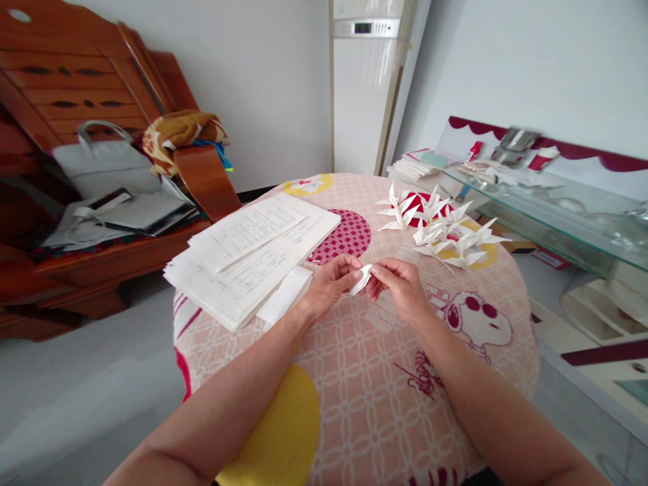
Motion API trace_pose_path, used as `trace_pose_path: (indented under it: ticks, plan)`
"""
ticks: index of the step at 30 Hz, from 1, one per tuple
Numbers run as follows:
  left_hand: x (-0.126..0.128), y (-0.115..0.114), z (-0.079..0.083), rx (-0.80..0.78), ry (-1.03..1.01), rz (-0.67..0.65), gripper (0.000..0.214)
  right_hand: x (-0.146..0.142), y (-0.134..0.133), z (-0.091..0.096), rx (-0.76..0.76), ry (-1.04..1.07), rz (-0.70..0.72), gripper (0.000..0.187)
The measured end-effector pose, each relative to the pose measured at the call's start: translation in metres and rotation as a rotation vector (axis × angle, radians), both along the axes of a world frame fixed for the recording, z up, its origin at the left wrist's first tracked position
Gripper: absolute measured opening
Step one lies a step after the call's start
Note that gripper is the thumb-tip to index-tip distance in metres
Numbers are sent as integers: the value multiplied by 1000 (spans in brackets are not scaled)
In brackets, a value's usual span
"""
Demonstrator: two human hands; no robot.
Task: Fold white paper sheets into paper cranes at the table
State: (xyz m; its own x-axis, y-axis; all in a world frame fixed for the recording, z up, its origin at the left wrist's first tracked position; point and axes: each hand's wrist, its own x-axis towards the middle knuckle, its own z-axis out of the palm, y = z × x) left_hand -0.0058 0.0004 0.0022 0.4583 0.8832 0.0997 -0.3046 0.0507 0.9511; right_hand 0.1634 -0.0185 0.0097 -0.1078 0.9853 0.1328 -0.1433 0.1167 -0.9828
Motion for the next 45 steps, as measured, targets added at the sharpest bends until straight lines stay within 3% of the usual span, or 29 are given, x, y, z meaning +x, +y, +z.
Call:
trace_pose_path:
  ticks: [8,10,13,15,20,27,34,45]
  plan:
    - [-1,2,-1,91,53,10,38,1,0,1,-94,24,70,22]
    - [-2,3,0,181,147,111,36,2,0,0,-67,-11,-7,19]
    - [-3,3,1,336,305,363,31,2,0,-2,85,-171,-195,15]
    - [-3,2,2,385,362,418,27,2,-1,-3,195,-293,-273,15]
    - [2,-5,0,321,298,247,39,1,-3,-2,368,-412,-291,15]
    - [5,-5,-2,179,210,242,43,1,-3,-1,473,-507,-294,15]
    - [6,-3,1,-9,41,217,43,2,-3,0,399,-465,-296,15]
    - [4,1,-1,-36,15,189,43,3,-2,1,265,-341,-285,16]
